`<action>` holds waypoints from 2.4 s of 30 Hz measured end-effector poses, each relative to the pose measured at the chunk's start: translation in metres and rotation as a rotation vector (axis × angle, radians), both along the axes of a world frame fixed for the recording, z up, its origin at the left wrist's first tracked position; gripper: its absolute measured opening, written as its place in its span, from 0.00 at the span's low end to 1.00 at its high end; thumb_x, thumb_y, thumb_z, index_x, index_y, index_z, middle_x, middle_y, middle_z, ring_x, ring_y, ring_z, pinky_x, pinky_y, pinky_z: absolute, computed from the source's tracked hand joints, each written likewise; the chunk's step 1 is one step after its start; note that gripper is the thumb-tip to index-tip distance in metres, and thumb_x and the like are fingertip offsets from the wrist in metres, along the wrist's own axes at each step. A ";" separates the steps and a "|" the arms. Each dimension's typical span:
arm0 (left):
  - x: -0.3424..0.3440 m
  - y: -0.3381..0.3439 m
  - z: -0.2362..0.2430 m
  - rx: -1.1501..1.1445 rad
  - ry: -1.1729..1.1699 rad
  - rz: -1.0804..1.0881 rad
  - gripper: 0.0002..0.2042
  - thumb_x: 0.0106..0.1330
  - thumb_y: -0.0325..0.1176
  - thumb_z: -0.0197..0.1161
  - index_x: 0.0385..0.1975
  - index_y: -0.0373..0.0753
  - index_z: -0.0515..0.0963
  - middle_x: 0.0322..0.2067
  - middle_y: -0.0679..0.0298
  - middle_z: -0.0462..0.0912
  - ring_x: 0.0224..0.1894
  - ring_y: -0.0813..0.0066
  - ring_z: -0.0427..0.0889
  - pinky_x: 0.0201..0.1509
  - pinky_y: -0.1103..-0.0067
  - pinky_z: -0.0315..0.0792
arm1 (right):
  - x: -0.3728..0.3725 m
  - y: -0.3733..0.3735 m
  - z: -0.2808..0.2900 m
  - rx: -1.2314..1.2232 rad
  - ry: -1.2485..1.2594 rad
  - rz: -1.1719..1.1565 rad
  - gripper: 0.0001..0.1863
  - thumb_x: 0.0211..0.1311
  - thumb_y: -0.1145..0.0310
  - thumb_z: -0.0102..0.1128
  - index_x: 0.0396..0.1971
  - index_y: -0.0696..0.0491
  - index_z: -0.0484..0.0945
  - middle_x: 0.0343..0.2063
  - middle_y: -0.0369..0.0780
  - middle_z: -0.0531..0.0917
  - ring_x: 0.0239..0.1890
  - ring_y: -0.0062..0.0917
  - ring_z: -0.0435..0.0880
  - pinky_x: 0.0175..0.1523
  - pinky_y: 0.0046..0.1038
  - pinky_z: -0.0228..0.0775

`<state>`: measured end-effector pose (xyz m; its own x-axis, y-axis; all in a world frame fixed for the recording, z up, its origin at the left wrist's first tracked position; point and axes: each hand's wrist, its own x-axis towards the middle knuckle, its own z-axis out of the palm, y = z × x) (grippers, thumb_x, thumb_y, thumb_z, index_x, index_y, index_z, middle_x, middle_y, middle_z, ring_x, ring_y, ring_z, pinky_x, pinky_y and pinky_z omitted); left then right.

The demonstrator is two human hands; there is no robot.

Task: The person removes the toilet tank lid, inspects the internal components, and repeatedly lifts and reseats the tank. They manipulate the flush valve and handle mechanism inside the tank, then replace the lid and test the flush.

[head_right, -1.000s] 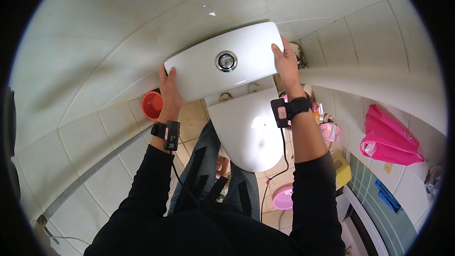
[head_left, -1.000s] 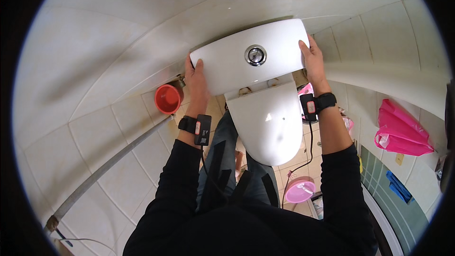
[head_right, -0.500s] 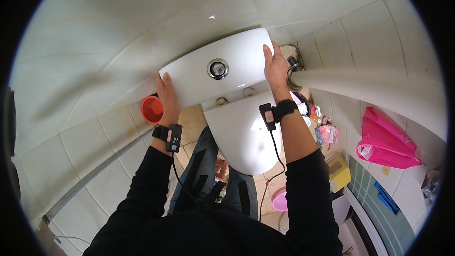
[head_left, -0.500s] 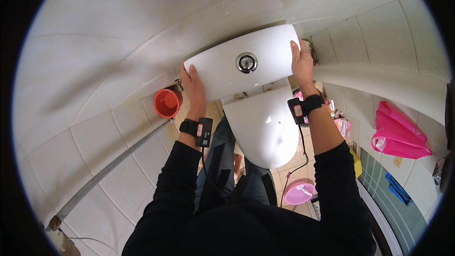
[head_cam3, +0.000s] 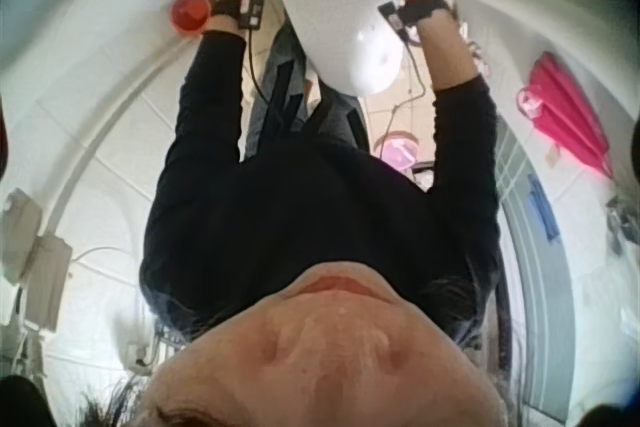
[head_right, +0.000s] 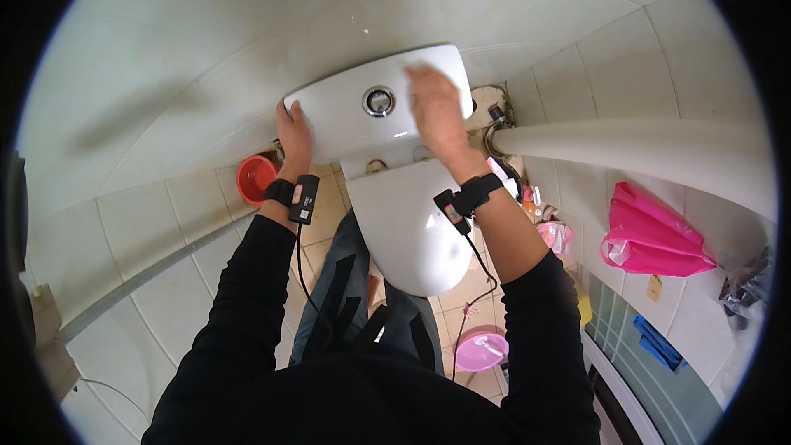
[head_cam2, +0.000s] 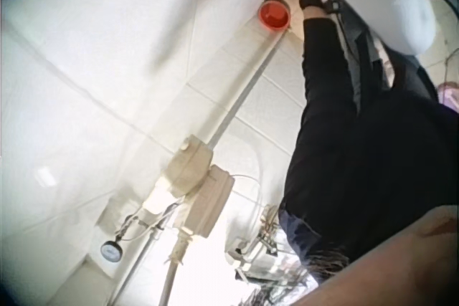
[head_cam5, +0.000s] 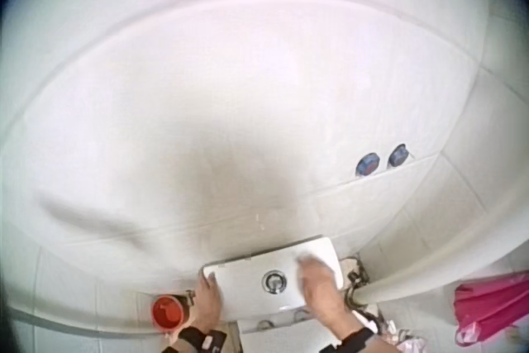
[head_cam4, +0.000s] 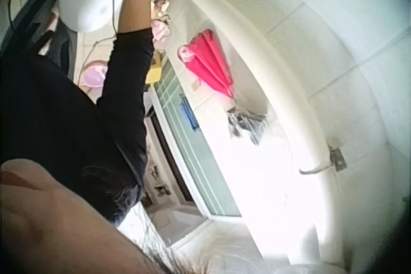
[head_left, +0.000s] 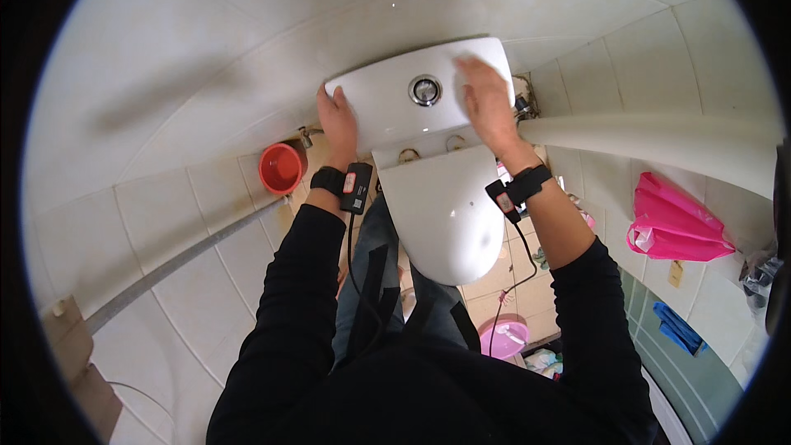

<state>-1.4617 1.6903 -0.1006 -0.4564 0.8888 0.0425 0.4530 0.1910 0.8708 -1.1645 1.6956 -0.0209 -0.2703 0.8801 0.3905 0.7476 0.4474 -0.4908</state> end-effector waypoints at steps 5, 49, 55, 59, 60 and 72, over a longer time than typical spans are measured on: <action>0.008 -0.003 -0.004 0.132 0.148 0.023 0.26 0.77 0.35 0.55 0.67 0.24 0.63 0.62 0.39 0.72 0.64 0.43 0.70 0.69 0.62 0.65 | -0.042 -0.023 0.010 -0.105 -0.252 0.107 0.27 0.62 0.79 0.53 0.64 0.57 0.72 0.48 0.45 0.86 0.62 0.35 0.76 0.73 0.41 0.57; 0.019 -0.005 0.018 -0.040 0.215 0.151 0.25 0.76 0.41 0.55 0.66 0.31 0.67 0.58 0.44 0.78 0.59 0.44 0.75 0.61 0.59 0.71 | -0.063 0.006 0.018 -0.229 -0.674 0.161 0.35 0.62 0.79 0.51 0.72 0.59 0.61 0.43 0.37 0.88 0.65 0.29 0.73 0.75 0.44 0.51; 0.020 -0.005 0.018 0.012 0.252 0.147 0.24 0.76 0.41 0.55 0.66 0.31 0.67 0.58 0.44 0.77 0.59 0.44 0.75 0.61 0.59 0.71 | -0.064 0.005 0.016 -0.299 -0.533 0.133 0.34 0.62 0.78 0.51 0.71 0.58 0.62 0.43 0.38 0.88 0.64 0.30 0.75 0.75 0.43 0.52; 0.020 -0.007 0.016 -0.011 0.205 0.143 0.24 0.76 0.40 0.55 0.65 0.31 0.67 0.58 0.45 0.77 0.60 0.44 0.75 0.61 0.60 0.71 | -0.063 0.004 0.010 -0.231 -0.505 0.139 0.33 0.63 0.78 0.51 0.71 0.57 0.63 0.46 0.38 0.87 0.64 0.31 0.75 0.74 0.43 0.53; 0.019 -0.006 0.016 -0.009 0.190 0.139 0.24 0.76 0.40 0.55 0.65 0.31 0.67 0.58 0.45 0.77 0.60 0.44 0.74 0.61 0.60 0.71 | -0.063 0.005 0.009 -0.215 -0.538 0.142 0.33 0.63 0.78 0.51 0.71 0.56 0.64 0.46 0.38 0.87 0.64 0.31 0.75 0.74 0.43 0.54; 0.018 -0.005 0.013 -0.021 0.232 0.147 0.25 0.76 0.42 0.55 0.65 0.32 0.67 0.58 0.44 0.78 0.59 0.44 0.75 0.60 0.59 0.72 | -0.048 0.013 0.015 -0.242 -0.439 0.196 0.34 0.60 0.79 0.52 0.70 0.55 0.66 0.45 0.43 0.87 0.66 0.32 0.73 0.75 0.43 0.53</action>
<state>-1.4441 1.6851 -0.0874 -0.5608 0.8154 0.1435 0.6058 0.2860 0.7424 -1.2122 1.7085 -0.0059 -0.5303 0.8478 -0.0039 0.8197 0.5116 -0.2576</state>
